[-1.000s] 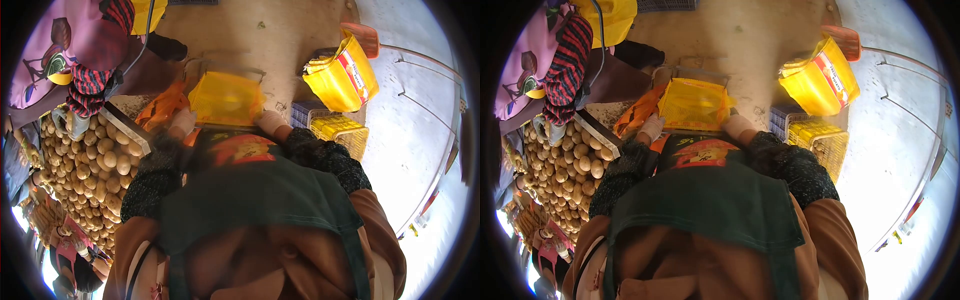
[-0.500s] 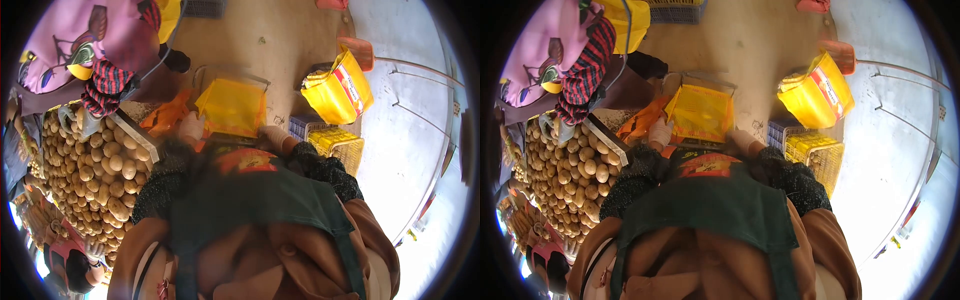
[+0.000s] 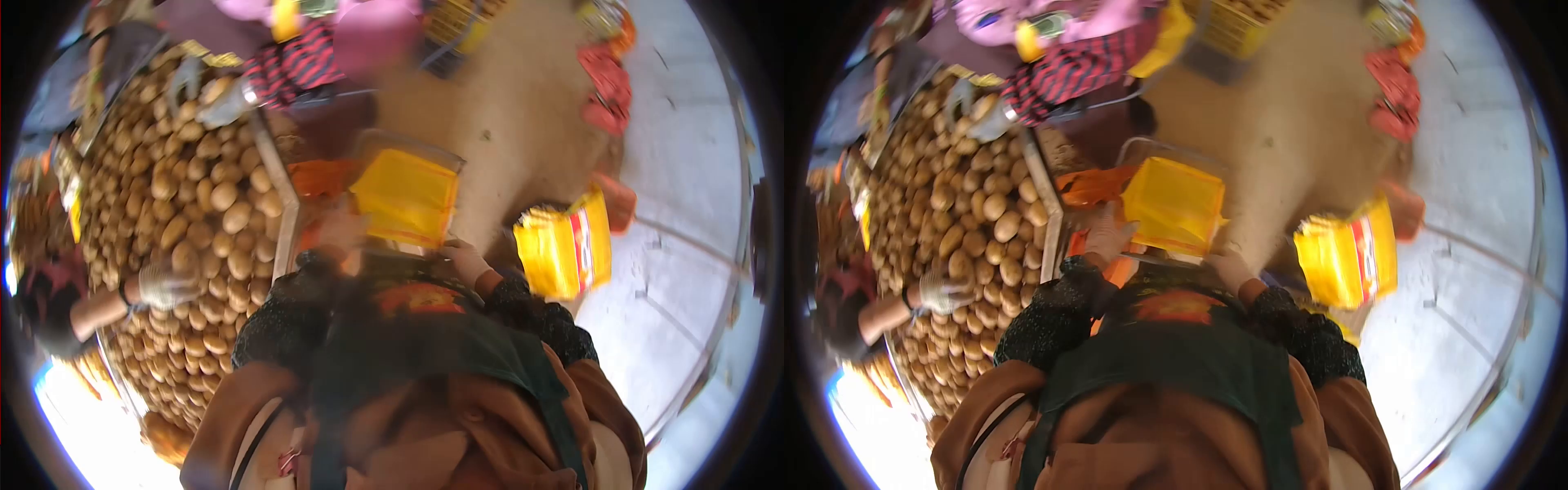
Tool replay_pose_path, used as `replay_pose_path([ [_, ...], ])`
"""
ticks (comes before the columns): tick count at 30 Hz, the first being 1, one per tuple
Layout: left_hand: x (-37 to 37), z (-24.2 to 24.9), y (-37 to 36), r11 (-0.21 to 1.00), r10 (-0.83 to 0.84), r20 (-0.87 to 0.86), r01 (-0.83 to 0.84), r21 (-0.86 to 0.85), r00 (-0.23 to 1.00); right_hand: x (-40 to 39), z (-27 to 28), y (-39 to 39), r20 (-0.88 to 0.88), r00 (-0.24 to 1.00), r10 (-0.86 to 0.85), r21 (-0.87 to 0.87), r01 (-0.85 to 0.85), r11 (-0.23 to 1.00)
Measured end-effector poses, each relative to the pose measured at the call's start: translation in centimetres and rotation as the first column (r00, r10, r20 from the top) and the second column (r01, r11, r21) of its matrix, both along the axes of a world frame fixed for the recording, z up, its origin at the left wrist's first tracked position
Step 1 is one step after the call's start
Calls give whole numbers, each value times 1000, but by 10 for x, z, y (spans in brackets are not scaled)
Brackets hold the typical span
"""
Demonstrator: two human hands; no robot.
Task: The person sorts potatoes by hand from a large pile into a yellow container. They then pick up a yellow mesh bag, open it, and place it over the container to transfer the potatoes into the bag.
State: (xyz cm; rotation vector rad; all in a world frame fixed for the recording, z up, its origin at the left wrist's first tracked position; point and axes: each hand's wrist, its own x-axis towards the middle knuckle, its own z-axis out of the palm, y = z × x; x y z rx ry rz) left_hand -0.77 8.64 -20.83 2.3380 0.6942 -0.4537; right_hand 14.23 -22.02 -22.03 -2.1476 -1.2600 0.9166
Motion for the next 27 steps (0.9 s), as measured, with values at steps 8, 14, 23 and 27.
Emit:
replay_pose_path([
  [8, -47, 47, -72, 777, 628, 4, -627, -49, 778, 43, -31, 15, -834, 117, -540, -510, 211, 834],
  [14, -132, 89, -161, 662, 730, 187, -748, 43, 657, 52, -37, 23, -741, 175, -648, -621, 188, 761],
  [23, -277, 107, -191, 188, 749, 603, -961, 201, 273, 58, 30, 44, -390, 806, -444, -568, 169, 806],
  [27, -319, 117, -162, 75, 619, 744, -963, 260, 249, 24, 54, 70, -432, 866, -252, -325, 111, 939],
])
